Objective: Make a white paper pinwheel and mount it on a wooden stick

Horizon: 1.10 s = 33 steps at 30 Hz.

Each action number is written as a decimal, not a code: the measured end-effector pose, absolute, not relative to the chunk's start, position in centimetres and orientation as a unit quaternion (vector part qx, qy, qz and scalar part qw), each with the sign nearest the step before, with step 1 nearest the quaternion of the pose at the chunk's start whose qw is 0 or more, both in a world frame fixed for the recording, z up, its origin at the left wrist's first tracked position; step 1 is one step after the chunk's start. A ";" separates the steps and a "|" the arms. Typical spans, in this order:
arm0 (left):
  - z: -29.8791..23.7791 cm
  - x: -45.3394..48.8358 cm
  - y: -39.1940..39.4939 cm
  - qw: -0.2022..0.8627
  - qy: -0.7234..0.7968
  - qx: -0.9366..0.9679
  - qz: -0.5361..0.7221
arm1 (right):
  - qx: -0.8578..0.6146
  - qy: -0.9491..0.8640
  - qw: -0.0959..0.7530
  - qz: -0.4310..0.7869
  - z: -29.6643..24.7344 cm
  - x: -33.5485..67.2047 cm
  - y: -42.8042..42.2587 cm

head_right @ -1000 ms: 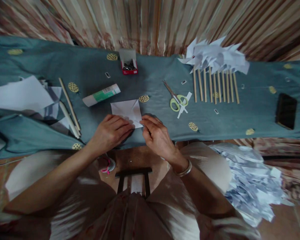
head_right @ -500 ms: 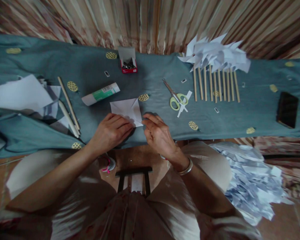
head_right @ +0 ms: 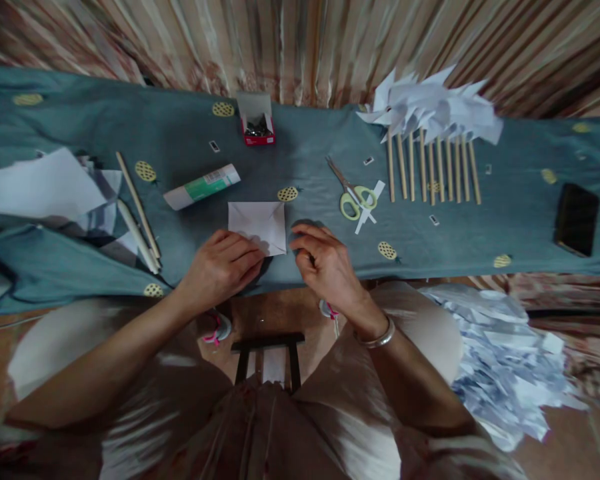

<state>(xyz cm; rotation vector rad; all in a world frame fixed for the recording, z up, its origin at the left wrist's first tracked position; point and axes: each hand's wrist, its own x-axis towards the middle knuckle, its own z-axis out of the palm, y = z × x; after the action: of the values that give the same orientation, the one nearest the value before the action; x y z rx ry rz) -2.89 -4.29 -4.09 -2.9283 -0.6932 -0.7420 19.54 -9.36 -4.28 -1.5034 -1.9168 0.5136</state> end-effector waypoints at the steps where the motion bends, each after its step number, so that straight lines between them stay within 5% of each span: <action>1: -4.1 -3.0 -4.4 0.020 -0.221 -0.944 -0.245 | -0.572 -0.722 0.329 0.208 -4.2 19.6 -9.3; 13: -4.2 -4.0 -5.4 -0.026 -0.218 -0.946 -0.240 | -0.513 -0.700 0.331 0.370 -4.5 19.5 -8.8; 33: -4.4 -4.0 -5.7 -0.035 -0.223 -0.936 -0.271 | -0.553 -0.705 0.339 0.285 -4.7 17.2 -8.2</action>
<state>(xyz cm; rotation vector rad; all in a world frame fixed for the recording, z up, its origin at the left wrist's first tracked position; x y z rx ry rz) -3.99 -5.70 -4.44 -3.0072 -0.7176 -0.8722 17.22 -8.18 -4.72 -1.4411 -1.8362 0.7416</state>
